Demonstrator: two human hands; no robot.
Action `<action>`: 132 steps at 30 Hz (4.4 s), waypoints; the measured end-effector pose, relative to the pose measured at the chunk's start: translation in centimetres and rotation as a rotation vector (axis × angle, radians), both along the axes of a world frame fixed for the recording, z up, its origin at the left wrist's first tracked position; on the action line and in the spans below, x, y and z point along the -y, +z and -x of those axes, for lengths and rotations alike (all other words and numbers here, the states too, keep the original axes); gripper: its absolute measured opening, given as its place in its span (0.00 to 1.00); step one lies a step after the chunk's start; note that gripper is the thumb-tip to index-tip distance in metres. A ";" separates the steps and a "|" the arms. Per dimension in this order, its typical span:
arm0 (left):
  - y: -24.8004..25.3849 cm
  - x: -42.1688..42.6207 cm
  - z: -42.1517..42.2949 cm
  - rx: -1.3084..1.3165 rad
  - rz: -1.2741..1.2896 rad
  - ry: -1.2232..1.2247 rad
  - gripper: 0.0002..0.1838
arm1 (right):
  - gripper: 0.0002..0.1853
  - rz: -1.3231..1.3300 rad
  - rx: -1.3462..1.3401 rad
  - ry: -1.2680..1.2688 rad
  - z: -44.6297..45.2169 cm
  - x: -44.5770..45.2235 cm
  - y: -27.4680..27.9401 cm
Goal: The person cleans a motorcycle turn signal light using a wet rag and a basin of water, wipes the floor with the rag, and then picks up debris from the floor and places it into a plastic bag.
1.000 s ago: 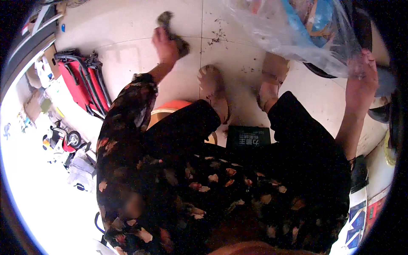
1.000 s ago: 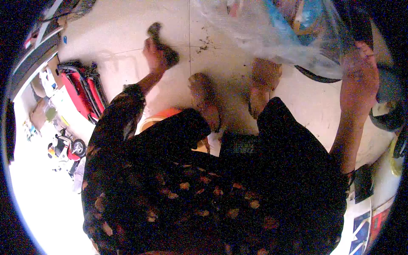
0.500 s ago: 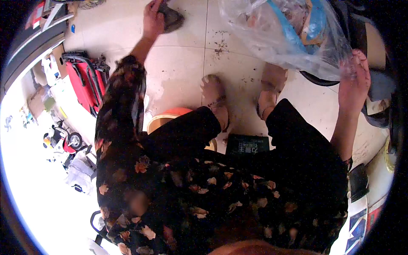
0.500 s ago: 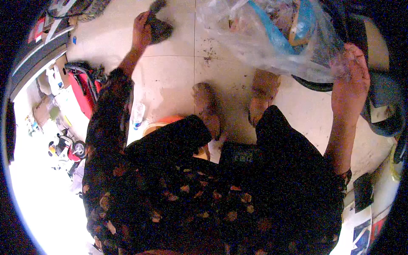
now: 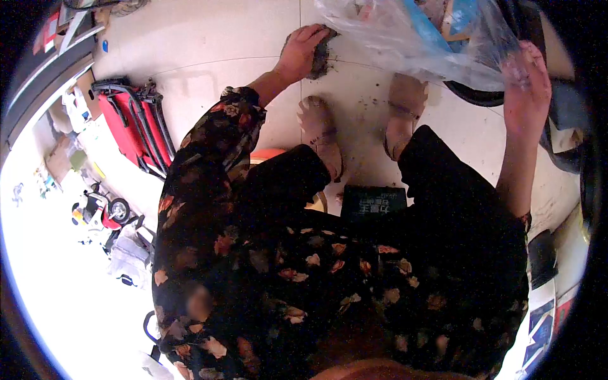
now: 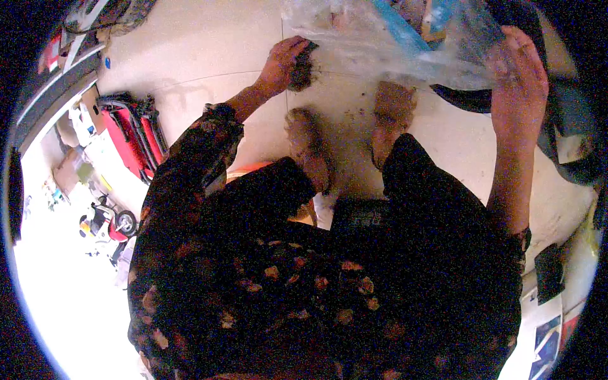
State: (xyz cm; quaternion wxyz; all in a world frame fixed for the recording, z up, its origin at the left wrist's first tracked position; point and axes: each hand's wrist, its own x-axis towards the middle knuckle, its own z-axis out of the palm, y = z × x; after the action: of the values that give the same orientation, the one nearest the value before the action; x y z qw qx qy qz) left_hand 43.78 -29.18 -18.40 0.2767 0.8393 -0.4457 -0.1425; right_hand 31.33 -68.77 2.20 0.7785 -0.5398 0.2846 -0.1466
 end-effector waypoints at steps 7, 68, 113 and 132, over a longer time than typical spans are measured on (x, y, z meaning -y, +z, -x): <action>5.7 -2.3 -3.1 -0.543 0.095 0.112 0.30 | 0.13 0.265 -0.050 0.090 0.6 0.8 -0.8; 17.6 19.6 -4.2 -0.096 0.210 0.036 0.16 | 0.07 -0.274 0.031 0.045 0.4 -3.8 1.3; 26.8 -1.0 -15.4 -0.721 1.110 0.819 0.20 | 0.15 -0.622 0.356 0.627 -6.2 1.1 12.9; -5.1 -1.2 -16.8 0.290 0.095 0.700 0.42 | 0.19 -0.503 0.355 0.498 -2.5 13.2 6.9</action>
State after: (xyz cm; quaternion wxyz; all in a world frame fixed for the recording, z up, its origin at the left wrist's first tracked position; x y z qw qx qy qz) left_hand 60.63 -27.98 -23.47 0.2813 0.9385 -0.1729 0.1015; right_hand 33.81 -81.99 9.05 0.9354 -0.3508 0.0331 0.0300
